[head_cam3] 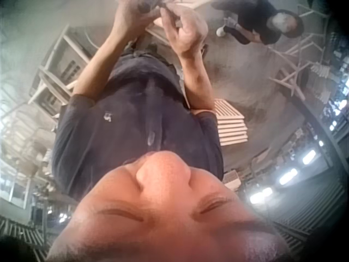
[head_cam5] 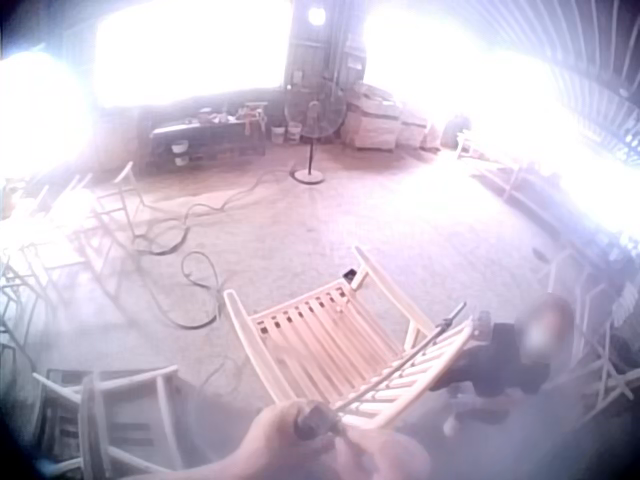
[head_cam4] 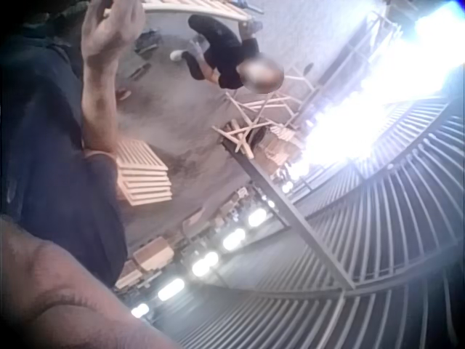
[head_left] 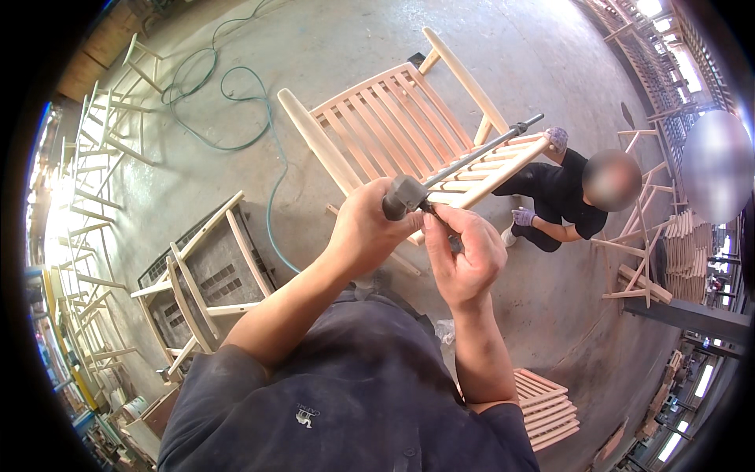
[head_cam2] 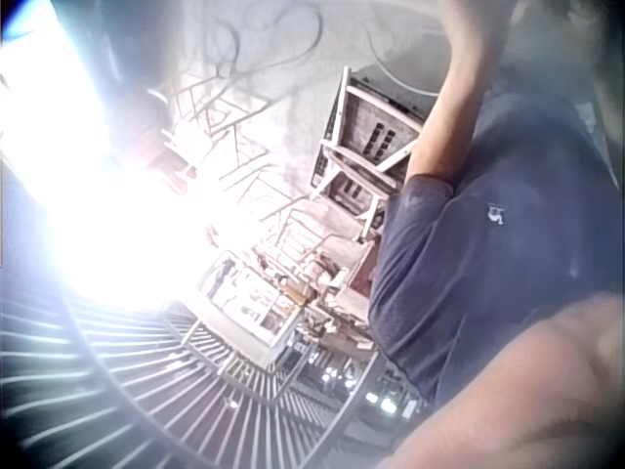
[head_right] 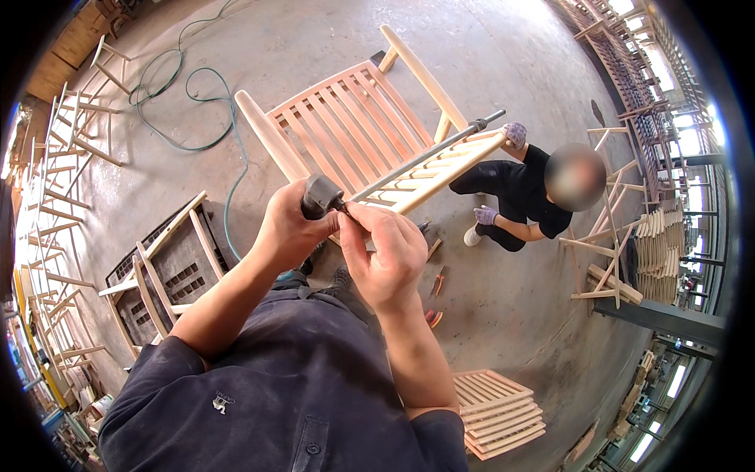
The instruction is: The person assembles a wooden chair by using a pneumatic nail gun to fasten the slats to the frame. They also use pliers to adjust a clamp and a utility knife to trim a small piece of wood on the chair leg.
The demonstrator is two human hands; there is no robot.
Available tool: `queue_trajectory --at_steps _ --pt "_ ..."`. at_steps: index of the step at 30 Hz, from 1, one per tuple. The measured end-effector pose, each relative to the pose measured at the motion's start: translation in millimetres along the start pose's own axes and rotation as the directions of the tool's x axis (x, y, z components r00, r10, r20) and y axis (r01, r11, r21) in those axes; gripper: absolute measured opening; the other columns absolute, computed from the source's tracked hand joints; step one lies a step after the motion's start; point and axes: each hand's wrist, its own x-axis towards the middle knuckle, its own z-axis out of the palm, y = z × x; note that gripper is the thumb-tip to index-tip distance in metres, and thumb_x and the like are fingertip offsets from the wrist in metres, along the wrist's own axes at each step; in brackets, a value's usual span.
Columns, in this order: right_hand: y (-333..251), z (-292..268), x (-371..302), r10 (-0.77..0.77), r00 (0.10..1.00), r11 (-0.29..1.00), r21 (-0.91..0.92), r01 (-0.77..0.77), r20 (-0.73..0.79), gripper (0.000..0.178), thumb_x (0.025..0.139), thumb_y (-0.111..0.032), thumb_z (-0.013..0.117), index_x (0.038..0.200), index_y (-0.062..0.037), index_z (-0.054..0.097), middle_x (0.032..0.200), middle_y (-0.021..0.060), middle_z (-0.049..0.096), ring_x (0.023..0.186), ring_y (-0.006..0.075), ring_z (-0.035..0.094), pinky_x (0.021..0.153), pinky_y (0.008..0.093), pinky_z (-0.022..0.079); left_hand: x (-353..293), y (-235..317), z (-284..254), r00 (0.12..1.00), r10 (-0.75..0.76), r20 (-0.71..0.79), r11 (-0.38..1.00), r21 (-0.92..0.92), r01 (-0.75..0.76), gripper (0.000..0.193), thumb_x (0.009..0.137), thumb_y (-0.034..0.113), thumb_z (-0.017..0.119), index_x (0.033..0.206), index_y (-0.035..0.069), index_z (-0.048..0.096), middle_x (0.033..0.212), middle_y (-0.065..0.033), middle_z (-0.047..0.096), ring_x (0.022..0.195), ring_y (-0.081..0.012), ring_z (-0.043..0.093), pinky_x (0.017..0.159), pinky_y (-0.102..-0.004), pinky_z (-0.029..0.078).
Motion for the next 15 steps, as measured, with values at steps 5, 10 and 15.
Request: queue_trajectory --at_steps 5,10,15 --pt "-5.4 -2.4 -2.3 0.025 1.000 1.000 0.006 -0.025 0.014 0.011 0.089 -0.002 0.080 0.097 0.0009 0.073 0.082 0.0120 0.075 0.068 0.0234 0.072 0.061 0.0320 0.053 -2.7 -5.1 2.8 1.000 0.007 -0.019 0.999 -0.038 -0.008 0.024 0.084 0.019 0.084 0.096 0.004 0.071 0.074 -0.0067 0.064 0.069 -0.0186 0.060 0.068 -0.0361 0.050" --pt "-7.3 -3.1 -2.4 0.021 1.000 1.000 -0.001 -0.021 0.023 0.010 0.089 -0.002 0.080 0.095 0.0013 0.073 0.081 0.0123 0.075 0.068 0.0239 0.071 0.061 0.0325 0.053 -4.4 -1.5 -0.1 1.000 0.003 -0.019 1.000 0.015 -0.003 0.026 0.084 0.021 0.085 0.096 0.003 0.070 0.074 -0.0075 0.064 0.069 -0.0191 0.060 0.068 -0.0366 0.050" --pt "-6.6 -3.0 -4.8 0.013 1.000 1.000 0.005 -0.013 0.016 0.011 0.088 -0.002 0.080 0.096 0.0016 0.073 0.082 0.0126 0.075 0.070 0.0248 0.073 0.063 0.0328 0.054 -6.6 -1.4 -1.0 1.000 0.006 -0.017 0.999 0.045 -0.005 0.026 0.084 0.020 0.084 0.095 0.002 0.070 0.073 -0.0082 0.065 0.068 -0.0193 0.061 0.067 -0.0368 0.050"
